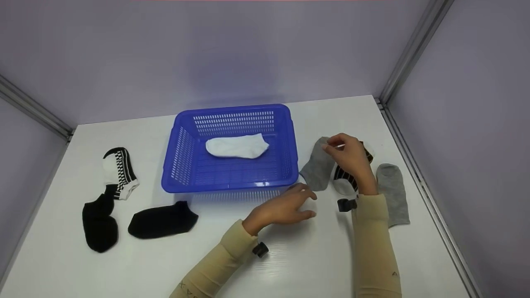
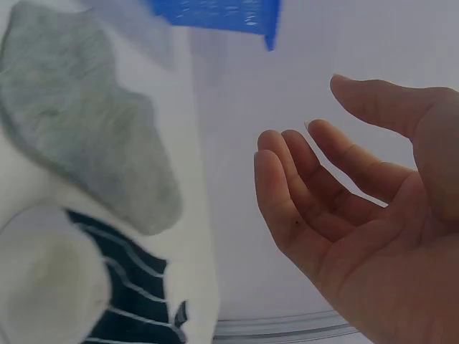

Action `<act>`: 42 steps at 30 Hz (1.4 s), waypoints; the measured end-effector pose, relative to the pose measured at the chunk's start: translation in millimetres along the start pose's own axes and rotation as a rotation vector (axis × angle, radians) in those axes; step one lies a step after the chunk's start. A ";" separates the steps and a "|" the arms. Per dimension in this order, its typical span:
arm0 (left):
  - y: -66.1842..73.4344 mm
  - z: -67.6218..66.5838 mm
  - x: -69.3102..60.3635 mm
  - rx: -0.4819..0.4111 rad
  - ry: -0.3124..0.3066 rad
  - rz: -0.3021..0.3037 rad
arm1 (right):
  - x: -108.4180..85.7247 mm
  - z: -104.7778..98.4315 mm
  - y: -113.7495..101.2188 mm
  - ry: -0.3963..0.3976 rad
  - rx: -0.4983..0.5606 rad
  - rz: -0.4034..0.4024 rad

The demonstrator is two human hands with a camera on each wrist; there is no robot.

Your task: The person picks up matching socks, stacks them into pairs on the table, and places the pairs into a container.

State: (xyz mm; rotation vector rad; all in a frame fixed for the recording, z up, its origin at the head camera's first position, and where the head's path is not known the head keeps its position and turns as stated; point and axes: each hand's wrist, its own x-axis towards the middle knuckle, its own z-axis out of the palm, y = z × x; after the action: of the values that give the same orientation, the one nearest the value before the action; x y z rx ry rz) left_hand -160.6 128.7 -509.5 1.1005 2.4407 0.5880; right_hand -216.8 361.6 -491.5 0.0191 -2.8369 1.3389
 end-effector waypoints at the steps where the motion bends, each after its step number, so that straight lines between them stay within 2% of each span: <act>1: -0.6 5.6 3.9 0.013 0.018 -0.007 | 2.1 1.8 3.7 -0.009 -0.020 0.010; 5: -2.1 23.6 17.4 0.071 0.078 -0.021 | 10.3 9.9 17.1 -0.060 -0.089 0.039; 8: -2.8 30.8 24.5 0.090 0.102 -0.043 | 16.2 16.7 25.2 -0.095 -0.120 0.052; 10: -3.6 33.2 28.0 0.139 0.113 -0.057 | 20.1 21.4 29.8 -0.101 -0.130 0.053; 12: -4.7 35.1 29.8 0.224 0.121 -0.066 | 23.0 25.5 34.0 -0.099 -0.141 0.043; 15: -6.2 37.3 25.9 0.358 0.129 -0.061 | 23.8 30.6 36.2 -0.112 -0.166 0.027; 17: -5.7 38.5 19.6 0.415 0.124 -0.055 | 21.1 31.8 34.2 -0.150 -0.194 0.021; 22: 0.6 36.3 2.2 0.438 0.087 -0.040 | 10.9 30.9 23.4 -0.250 -0.256 -0.013; 25: 3.6 34.3 -1.3 0.439 0.135 -0.029 | 8.4 30.9 19.4 -0.219 -0.251 -0.043; 28: 4.1 36.2 1.2 0.476 0.244 -0.040 | 9.7 32.7 17.7 -0.139 -0.225 -0.046; 31: 3.7 45.0 7.3 0.551 0.354 -0.084 | 13.7 35.6 21.3 -0.102 -0.238 -0.037; 36: 6.5 60.4 15.1 0.626 0.498 -0.202 | 17.3 40.9 33.4 -0.132 -0.263 -0.010; 39: 10.7 62.4 15.0 0.635 0.538 -0.304 | 17.7 43.2 37.5 -0.141 -0.259 0.012; 42: 13.1 59.2 12.2 0.585 0.541 -0.398 | 17.0 43.6 36.5 -0.152 -0.245 0.029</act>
State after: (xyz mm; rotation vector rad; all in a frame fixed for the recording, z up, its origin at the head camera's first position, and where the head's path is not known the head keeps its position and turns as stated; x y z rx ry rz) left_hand -129.8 158.5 -554.2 0.6418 3.3199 0.0249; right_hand -234.2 351.0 -547.3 0.0818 -3.1197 1.0261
